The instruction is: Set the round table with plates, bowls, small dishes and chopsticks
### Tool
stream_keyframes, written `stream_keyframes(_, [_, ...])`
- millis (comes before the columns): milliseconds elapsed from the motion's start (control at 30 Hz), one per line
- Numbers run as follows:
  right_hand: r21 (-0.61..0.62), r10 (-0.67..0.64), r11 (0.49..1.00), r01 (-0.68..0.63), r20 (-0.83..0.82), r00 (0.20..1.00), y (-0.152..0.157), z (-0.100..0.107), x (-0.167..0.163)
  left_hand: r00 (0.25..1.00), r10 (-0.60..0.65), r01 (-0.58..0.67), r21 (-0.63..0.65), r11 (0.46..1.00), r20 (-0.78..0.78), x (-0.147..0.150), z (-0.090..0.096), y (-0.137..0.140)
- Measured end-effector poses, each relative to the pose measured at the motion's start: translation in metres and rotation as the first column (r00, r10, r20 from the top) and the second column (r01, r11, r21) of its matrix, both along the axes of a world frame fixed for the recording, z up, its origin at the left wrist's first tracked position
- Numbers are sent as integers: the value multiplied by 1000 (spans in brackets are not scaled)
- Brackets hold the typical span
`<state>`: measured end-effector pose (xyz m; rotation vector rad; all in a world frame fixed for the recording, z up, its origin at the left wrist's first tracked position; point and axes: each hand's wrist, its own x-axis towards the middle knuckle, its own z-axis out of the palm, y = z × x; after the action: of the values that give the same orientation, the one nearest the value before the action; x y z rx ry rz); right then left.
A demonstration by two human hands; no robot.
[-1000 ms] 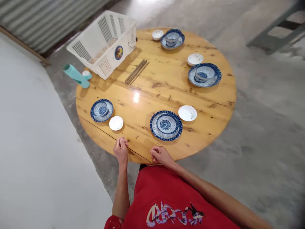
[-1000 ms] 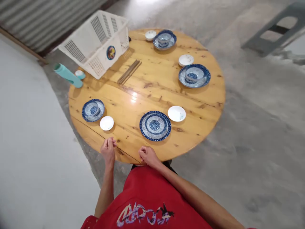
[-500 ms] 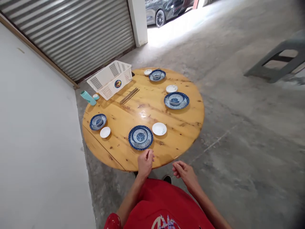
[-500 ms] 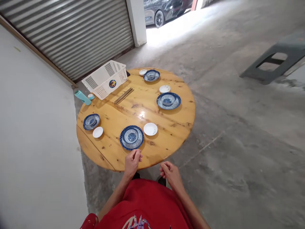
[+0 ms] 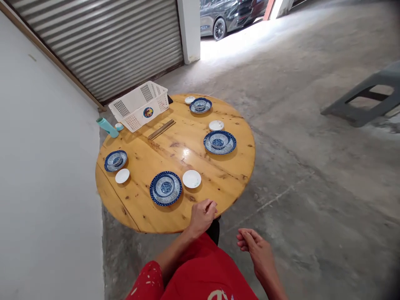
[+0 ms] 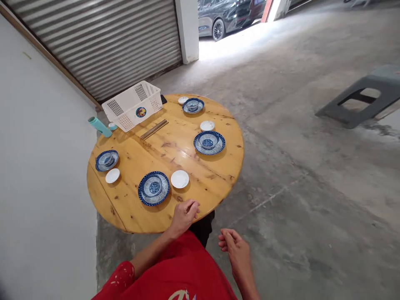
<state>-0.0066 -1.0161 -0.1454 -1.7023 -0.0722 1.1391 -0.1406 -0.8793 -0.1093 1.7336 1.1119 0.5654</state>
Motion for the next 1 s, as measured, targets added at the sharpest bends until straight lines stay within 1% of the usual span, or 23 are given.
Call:
stream_keyframes(67, [-14,19,1000,-19,30,999,9,2,29,1000,5,-5,-12,1000,20,23,-3,5])
stream_keyframes(200, [-83,80,994,-72,97,992,32,1,96,997,40,-39,-24,999,61,73,-9,19])
stream_keyframes(267, [-122,139,985,-126,110,984,47,0,131,993,93,-92,-15,996,74,99,-11,29])
stream_keyframes(333, [-156,224,966,-206,112,968,63,0,163,984,157,-156,-20,988,78,123,-12,41])
stream_keyframes(433, [-184,312,939,-291,99,945,81,3,200,976,208,-205,-48,978,68,154,-7,60])
stream_keyframes(500, [-182,303,941,-285,84,949,90,6,216,978,199,-196,-49,979,60,172,-1,71])
stream_keyframes(633, [-152,196,970,-189,36,980,105,13,236,986,158,-159,1,987,43,205,11,91])
stream_keyframes(700, [-147,174,974,-173,-4,985,114,13,245,990,141,-142,9,990,26,221,13,100])
stream_keyframes(767, [-143,214,966,-217,-41,976,127,10,261,990,144,-144,7,990,4,240,13,107])
stream_keyframes(833, [-133,283,949,-287,-48,958,144,7,286,984,180,-180,11,984,-12,262,12,114])
stream_keyframes(933, [-102,386,917,-386,-26,922,177,5,336,960,278,-278,21,960,-14,300,10,124])
stream_keyframes(1000, [-76,444,893,-444,-16,896,201,7,374,931,365,-365,-27,931,11,328,6,130])
